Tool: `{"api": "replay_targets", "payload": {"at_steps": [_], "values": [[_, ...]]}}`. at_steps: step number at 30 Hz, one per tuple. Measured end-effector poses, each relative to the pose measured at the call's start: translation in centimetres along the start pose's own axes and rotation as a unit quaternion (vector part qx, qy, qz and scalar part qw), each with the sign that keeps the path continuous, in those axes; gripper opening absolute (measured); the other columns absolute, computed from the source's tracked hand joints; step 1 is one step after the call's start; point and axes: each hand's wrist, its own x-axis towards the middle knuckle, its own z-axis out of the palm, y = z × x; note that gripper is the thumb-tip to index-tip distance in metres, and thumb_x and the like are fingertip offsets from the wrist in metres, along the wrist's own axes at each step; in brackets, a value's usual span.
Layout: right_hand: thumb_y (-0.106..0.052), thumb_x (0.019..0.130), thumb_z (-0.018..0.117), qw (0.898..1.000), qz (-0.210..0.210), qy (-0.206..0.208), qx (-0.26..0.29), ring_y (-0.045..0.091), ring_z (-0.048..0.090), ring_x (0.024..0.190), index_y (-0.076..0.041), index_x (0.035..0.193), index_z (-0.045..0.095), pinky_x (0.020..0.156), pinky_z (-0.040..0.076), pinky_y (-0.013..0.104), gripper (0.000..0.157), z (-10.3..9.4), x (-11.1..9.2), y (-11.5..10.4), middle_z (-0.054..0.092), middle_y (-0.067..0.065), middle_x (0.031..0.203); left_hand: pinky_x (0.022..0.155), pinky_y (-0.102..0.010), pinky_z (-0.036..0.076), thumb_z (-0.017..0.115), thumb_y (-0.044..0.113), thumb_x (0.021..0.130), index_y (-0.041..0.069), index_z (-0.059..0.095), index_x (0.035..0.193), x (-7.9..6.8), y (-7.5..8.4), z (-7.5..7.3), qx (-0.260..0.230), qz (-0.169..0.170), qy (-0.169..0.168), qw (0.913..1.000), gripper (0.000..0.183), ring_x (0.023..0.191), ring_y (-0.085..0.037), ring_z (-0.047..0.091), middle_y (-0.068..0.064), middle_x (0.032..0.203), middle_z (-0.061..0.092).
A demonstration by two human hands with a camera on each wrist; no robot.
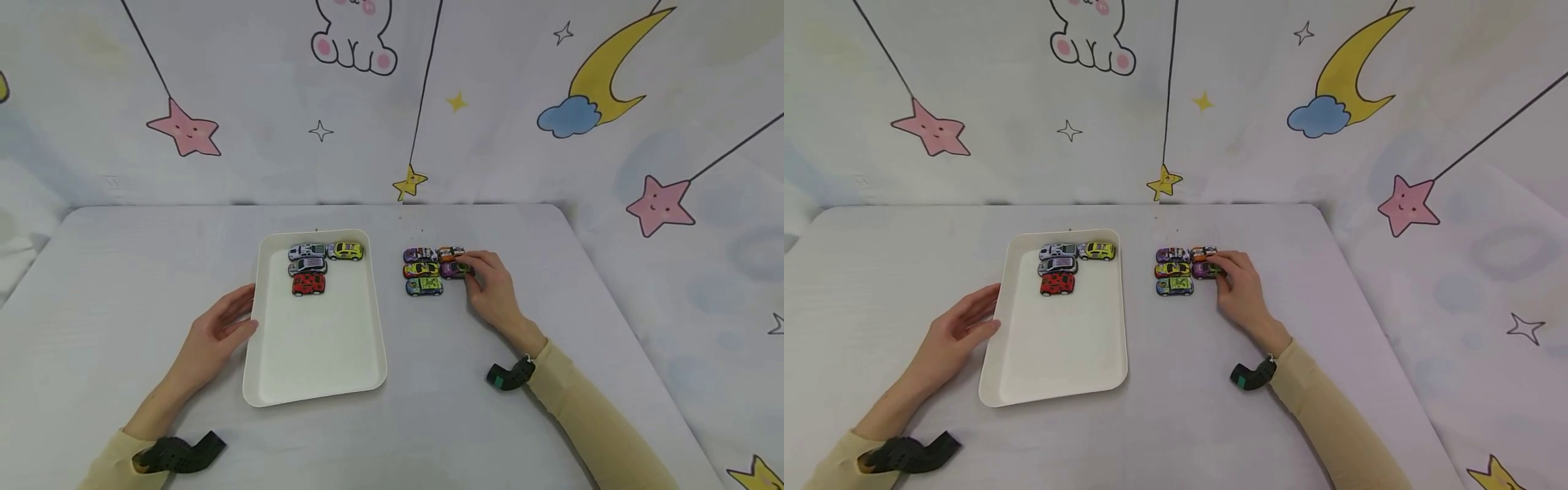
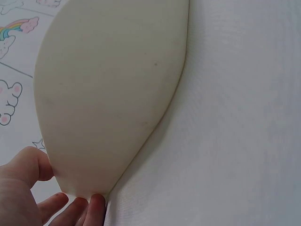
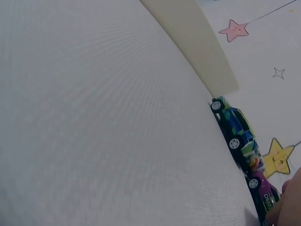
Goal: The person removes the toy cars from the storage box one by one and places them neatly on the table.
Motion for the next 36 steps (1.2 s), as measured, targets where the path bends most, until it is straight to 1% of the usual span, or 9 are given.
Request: {"api": "replay_targets", "payload": {"at_steps": [4, 7, 10, 18, 21, 27, 31, 36], "values": [[0.019, 0.080, 0.063, 1.000, 0.011, -0.004, 0.008, 0.032, 0.058, 0.111, 0.001, 0.115, 0.070, 0.095, 0.050, 0.046, 0.040, -0.08, -0.07, 0.07, 0.065, 0.016, 0.116, 0.095, -0.009, 0.050, 0.060, -0.003, 0.097, -0.005, 0.040, 0.148, 0.07, -0.03, 0.00, 0.001, -0.001, 0.000, 1.0000, 0.055, 0.127, 0.006, 0.050, -0.028, 0.148, 0.045], [0.019, 0.080, 0.063, 1.000, 0.015, -0.005, 0.012, 0.031, 0.057, 0.112, 0.000, 0.115, 0.070, 0.094, 0.050, 0.044, 0.041, 0.04, -0.29, 0.04, 0.065, 0.015, 0.117, 0.094, -0.008, 0.050, 0.061, -0.003, 0.097, -0.005, 0.041, 0.148, -0.05, 0.02, -0.05, 0.009, -0.001, 0.001, 1.0000, 0.055, 0.126, 0.007, 0.050, -0.029, 0.147, 0.046], [0.019, 0.080, 0.064, 1.000, 0.011, -0.006, 0.008, 0.031, 0.057, 0.111, -0.001, 0.115, 0.071, 0.092, 0.051, 0.043, 0.041, 0.19, -0.45, 0.06, 0.065, 0.014, 0.117, 0.094, -0.008, 0.050, 0.061, -0.002, 0.096, -0.004, 0.041, 0.148, -0.13, 0.11, -0.10, 0.017, 0.000, 0.002, 0.9999, 0.055, 0.126, 0.009, 0.050, -0.028, 0.147, 0.046], [0.019, 0.079, 0.064, 1.000, 0.010, -0.008, 0.004, 0.031, 0.057, 0.110, 0.000, 0.115, 0.070, 0.093, 0.050, 0.043, 0.041, 0.00, -0.23, -0.16, 0.065, 0.015, 0.116, 0.094, -0.008, 0.050, 0.061, -0.004, 0.096, -0.003, 0.042, 0.148, -0.09, 0.25, -0.04, 0.015, 0.009, 0.005, 0.9998, 0.055, 0.126, 0.007, 0.051, -0.011, 0.148, 0.051], [0.018, 0.080, 0.065, 1.000, 0.006, -0.011, -0.002, 0.031, 0.057, 0.109, 0.000, 0.114, 0.071, 0.091, 0.051, 0.043, 0.039, -0.12, -0.18, -0.15, 0.065, 0.015, 0.115, 0.093, -0.007, 0.050, 0.061, -0.004, 0.096, -0.003, 0.042, 0.148, -0.15, 0.21, 0.08, 0.012, 0.009, 0.004, 0.9999, 0.055, 0.126, 0.007, 0.051, -0.007, 0.148, 0.051], [0.019, 0.079, 0.064, 1.000, 0.004, -0.008, 0.004, 0.031, 0.057, 0.108, 0.001, 0.114, 0.071, 0.090, 0.050, 0.044, 0.040, 0.03, -0.13, -0.35, 0.066, 0.015, 0.114, 0.094, -0.008, 0.050, 0.061, -0.003, 0.096, -0.001, 0.041, 0.149, -0.32, 0.03, -0.06, 0.008, 0.005, 0.002, 1.0000, 0.056, 0.127, 0.006, 0.051, -0.007, 0.149, 0.050], [0.018, 0.079, 0.065, 1.000, 0.004, -0.013, 0.004, 0.031, 0.057, 0.109, 0.001, 0.115, 0.070, 0.091, 0.050, 0.042, 0.040, 0.06, -0.14, -0.34, 0.066, 0.015, 0.116, 0.093, -0.008, 0.050, 0.061, -0.003, 0.096, -0.001, 0.042, 0.149, -0.37, 0.00, -0.11, 0.010, 0.004, 0.005, 0.9999, 0.056, 0.127, 0.006, 0.051, -0.008, 0.149, 0.050], [0.018, 0.079, 0.066, 1.000, 0.008, -0.010, 0.001, 0.031, 0.057, 0.110, 0.001, 0.116, 0.070, 0.094, 0.050, 0.040, 0.042, -0.14, -0.34, -0.20, 0.065, 0.015, 0.118, 0.094, -0.009, 0.050, 0.061, -0.004, 0.096, -0.002, 0.042, 0.148, -0.19, -0.06, 0.09, 0.009, 0.006, 0.006, 0.9999, 0.056, 0.127, 0.006, 0.051, -0.013, 0.149, 0.050]]}}
